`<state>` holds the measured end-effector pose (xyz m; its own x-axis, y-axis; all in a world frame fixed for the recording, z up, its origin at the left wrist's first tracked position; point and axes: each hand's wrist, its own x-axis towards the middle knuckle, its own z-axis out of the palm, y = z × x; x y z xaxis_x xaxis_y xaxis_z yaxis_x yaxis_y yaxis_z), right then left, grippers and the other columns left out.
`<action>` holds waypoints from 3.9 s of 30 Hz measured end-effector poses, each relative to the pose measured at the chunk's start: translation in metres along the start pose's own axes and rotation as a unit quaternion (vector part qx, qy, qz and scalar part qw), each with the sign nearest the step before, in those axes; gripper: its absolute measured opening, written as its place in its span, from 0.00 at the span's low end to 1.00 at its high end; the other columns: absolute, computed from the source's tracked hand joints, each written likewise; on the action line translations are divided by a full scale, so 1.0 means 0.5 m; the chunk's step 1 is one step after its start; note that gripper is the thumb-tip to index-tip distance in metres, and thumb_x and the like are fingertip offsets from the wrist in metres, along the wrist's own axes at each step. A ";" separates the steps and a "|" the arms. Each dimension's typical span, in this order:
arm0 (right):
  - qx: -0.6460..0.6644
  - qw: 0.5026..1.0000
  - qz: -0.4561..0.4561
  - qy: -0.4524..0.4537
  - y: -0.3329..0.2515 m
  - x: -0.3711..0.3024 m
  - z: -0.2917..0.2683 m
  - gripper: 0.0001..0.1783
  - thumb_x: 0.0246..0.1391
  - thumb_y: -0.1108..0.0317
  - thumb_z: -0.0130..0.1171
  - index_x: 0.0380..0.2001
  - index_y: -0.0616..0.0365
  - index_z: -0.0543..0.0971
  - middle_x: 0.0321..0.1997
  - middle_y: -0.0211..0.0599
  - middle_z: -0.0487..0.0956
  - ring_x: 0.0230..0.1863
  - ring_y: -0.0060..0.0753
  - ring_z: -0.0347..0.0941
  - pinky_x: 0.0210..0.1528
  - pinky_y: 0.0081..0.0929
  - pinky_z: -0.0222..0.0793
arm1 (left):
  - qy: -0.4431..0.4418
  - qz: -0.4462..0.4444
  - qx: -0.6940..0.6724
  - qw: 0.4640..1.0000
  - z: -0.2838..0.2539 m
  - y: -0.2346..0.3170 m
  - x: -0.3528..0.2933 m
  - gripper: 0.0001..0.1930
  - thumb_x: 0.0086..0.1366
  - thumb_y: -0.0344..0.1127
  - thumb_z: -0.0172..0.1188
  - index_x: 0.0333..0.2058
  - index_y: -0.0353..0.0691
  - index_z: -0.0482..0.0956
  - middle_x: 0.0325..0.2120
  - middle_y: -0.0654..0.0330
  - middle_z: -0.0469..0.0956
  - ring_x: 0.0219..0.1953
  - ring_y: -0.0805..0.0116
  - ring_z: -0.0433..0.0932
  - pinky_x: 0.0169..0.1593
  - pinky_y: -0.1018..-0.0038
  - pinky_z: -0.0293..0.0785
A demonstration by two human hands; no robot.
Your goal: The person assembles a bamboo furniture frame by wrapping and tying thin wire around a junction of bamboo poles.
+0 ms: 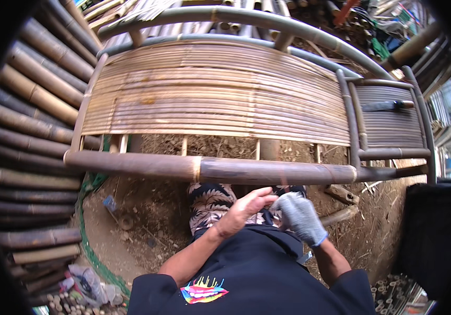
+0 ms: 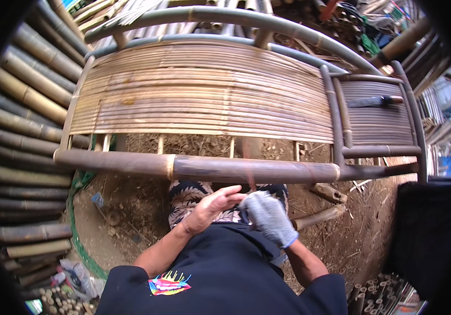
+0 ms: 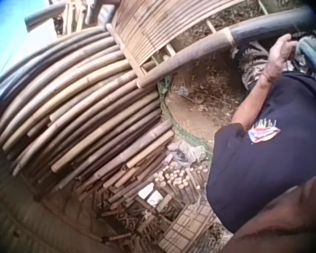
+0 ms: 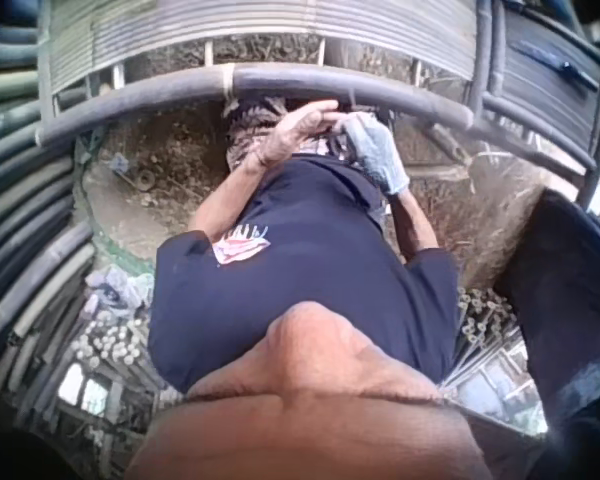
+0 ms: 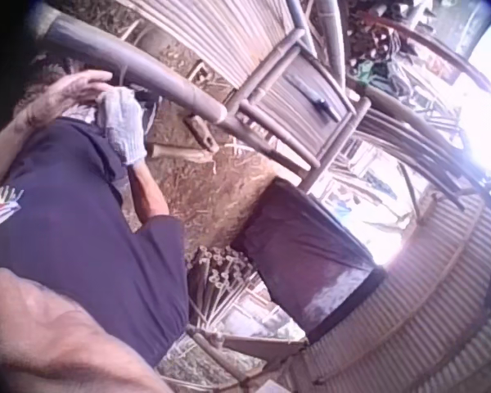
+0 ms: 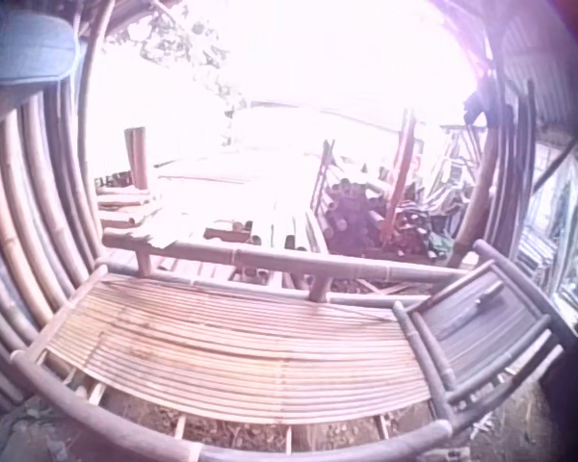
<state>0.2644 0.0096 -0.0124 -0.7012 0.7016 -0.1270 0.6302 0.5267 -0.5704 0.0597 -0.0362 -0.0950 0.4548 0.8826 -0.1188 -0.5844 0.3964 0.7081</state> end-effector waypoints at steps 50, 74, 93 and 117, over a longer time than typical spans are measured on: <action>0.294 0.902 0.269 0.165 0.051 -0.119 0.077 0.19 0.60 0.65 0.56 0.53 0.61 0.74 0.40 0.46 0.79 0.42 0.47 0.76 0.44 0.35 0.72 | 0.145 -0.161 -0.022 0.976 0.082 -0.059 0.134 0.17 0.76 0.42 0.50 0.45 0.32 0.77 0.23 0.69 0.71 0.16 0.84 0.58 0.20 0.85 0.57; 0.106 0.969 0.055 0.215 0.126 -0.074 0.038 0.17 0.52 0.72 0.57 0.46 0.54 0.82 0.43 0.38 0.84 0.44 0.40 0.82 0.47 0.32 0.78 | 0.111 -0.165 0.193 0.961 0.062 -0.037 -0.008 0.13 0.70 0.32 0.54 0.34 0.31 0.85 0.21 0.61 0.82 0.19 0.81 0.74 0.25 0.84 0.71; 0.395 0.876 0.193 0.199 0.041 -0.031 -0.008 0.07 0.56 0.67 0.64 0.36 0.57 0.85 0.42 0.36 0.83 0.47 0.38 0.77 0.52 0.33 0.70 | 0.096 0.061 0.516 0.849 0.074 0.022 0.021 0.44 0.55 0.41 0.69 0.66 0.32 0.59 0.59 0.47 0.70 0.59 0.55 0.72 0.66 0.63 0.63; 0.045 0.979 0.137 0.142 0.191 0.229 0.025 0.11 0.56 0.67 0.50 0.32 0.52 0.82 0.34 0.48 0.83 0.36 0.50 0.81 0.42 0.45 0.78 | 0.409 0.049 0.558 0.720 -0.148 0.203 0.068 0.11 0.66 0.37 0.61 0.38 0.35 0.86 0.26 0.57 0.82 0.28 0.72 0.79 0.33 0.75 0.72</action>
<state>0.2403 0.1341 -0.0918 -0.3817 0.9222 -0.0615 0.7407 0.2654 -0.6172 -0.0338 0.0526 -0.0785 -0.3677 0.9267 -0.0774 0.5258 0.2759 0.8046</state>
